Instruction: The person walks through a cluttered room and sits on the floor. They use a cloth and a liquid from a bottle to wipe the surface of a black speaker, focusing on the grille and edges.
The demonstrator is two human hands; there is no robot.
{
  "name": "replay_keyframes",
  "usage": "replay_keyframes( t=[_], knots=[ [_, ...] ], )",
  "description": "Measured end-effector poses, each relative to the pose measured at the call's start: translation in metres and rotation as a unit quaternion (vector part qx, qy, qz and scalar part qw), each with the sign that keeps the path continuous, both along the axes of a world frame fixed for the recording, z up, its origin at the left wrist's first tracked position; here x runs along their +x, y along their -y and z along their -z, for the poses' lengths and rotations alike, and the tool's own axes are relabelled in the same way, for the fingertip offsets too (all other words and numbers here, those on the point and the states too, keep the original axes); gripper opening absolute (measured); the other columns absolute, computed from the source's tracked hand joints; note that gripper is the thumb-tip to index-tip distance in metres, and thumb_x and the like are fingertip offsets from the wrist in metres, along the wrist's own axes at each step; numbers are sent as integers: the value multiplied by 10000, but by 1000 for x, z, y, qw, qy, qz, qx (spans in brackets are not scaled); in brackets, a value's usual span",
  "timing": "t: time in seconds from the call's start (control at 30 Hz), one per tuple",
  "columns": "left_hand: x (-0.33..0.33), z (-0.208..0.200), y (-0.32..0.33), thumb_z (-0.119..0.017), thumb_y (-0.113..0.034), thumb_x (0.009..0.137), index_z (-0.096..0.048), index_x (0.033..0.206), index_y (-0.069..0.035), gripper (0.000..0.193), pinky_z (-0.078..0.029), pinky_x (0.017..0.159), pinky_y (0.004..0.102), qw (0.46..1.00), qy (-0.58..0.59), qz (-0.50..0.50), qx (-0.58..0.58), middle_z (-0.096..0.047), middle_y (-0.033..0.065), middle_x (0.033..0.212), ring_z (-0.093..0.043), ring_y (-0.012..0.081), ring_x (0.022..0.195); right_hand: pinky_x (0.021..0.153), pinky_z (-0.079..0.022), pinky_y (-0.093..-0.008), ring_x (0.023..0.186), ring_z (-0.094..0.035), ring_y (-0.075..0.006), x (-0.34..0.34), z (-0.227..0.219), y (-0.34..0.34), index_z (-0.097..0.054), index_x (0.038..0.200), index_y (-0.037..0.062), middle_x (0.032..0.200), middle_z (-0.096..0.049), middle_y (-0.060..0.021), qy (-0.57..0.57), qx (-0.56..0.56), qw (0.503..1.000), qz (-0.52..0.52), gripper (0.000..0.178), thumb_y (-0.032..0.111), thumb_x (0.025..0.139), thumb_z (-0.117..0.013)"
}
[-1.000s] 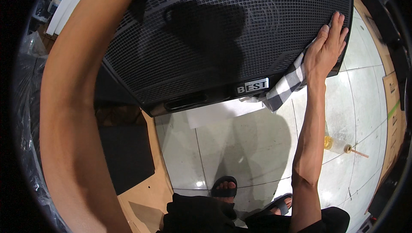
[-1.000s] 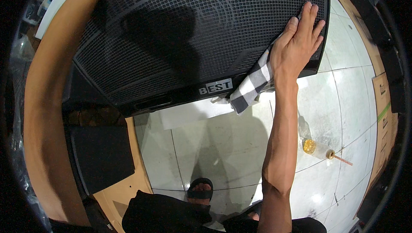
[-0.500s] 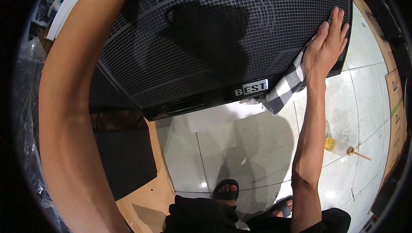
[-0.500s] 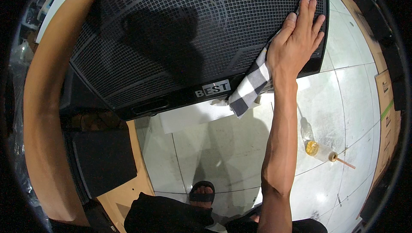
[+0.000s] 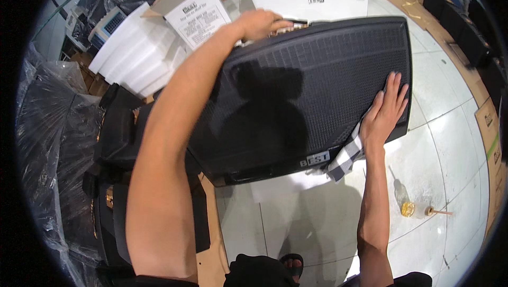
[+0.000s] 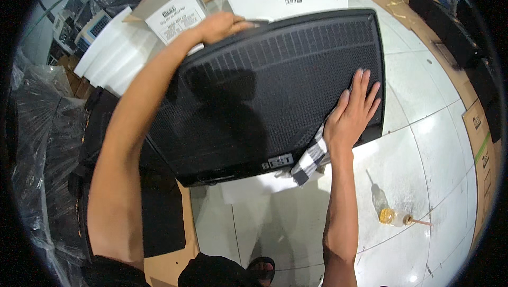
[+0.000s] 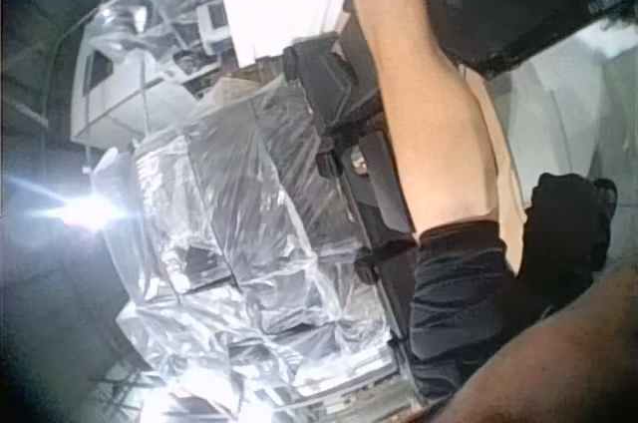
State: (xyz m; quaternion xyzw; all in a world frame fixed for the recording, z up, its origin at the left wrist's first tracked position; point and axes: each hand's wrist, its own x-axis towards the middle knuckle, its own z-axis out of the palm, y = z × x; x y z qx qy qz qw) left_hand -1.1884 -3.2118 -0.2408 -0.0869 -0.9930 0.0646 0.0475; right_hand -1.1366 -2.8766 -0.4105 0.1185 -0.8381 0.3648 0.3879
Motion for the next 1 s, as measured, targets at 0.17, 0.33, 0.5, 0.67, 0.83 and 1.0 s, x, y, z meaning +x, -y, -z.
replay_keyframes(
  t=[0.17, 0.33, 0.5, 0.67, 0.83, 1.0],
  knots=[
    [5, -16, -18, -413, -516, 996, -655, 1227, -140, 503, -518, 793, 481, 999, 32, 7, -4, -693, 214, 965, -659, 388, 901, 1196, -78, -524, 1491, -170, -355, 2, -5, -6, -374, 1502, 91, 1573, -329, -110, 18, -7, 1000, -4, 476, 173, 1034, -346],
    [19, -10, -20, -420, -532, 990, -687, 1144, -104, 528, -507, 811, 480, 999, 35, -15, 25, -690, 219, 986, -652, 392, 920, 1194, -71, -535, 1492, -167, -349, 6, 2, -3, -374, 1502, 89, 1574, -329, -104, 27, 1, 1000, -8, 476, 175, 1034, -363],
    [15, -16, -15, -434, -512, 992, -684, 1166, -78, 530, -500, 839, 460, 1000, 9, -8, 15, -694, 212, 1023, -656, 380, 944, 1193, -81, -540, 1486, -187, -355, 3, 3, -4, -392, 1496, 97, 1569, -340, -102, 24, -10, 1000, -5, 475, 173, 1028, -380],
    [14, -10, -25, -433, -471, 1006, -668, 1194, -53, 514, -495, 878, 428, 998, 18, 50, 23, -689, 213, 1087, -661, 364, 986, 1184, -123, -554, 1466, -224, -392, 1, 3, -9, -430, 1468, 89, 1554, -362, -116, 16, -19, 1000, -2, 475, 167, 1000, -446],
    [9, -8, -10, -435, -524, 988, -689, 1159, -59, 557, -490, 846, 460, 999, -9, 0, 40, -689, 241, 1006, -647, 411, 965, 1183, -132, -556, 1467, -220, -395, 4, 8, -3, -428, 1464, 66, 1550, -361, -137, -1, -55, 998, -16, 468, 187, 1012, -429],
    [1, -7, -9, -430, -529, 991, -666, 1196, -56, 567, -487, 869, 452, 999, 6, 0, 47, -684, 246, 1032, -643, 416, 977, 1179, -129, -565, 1460, -233, -404, 14, 16, 0, -430, 1459, 51, 1544, -364, -155, 26, -71, 997, -18, 465, 190, 1014, -426]
  ],
)
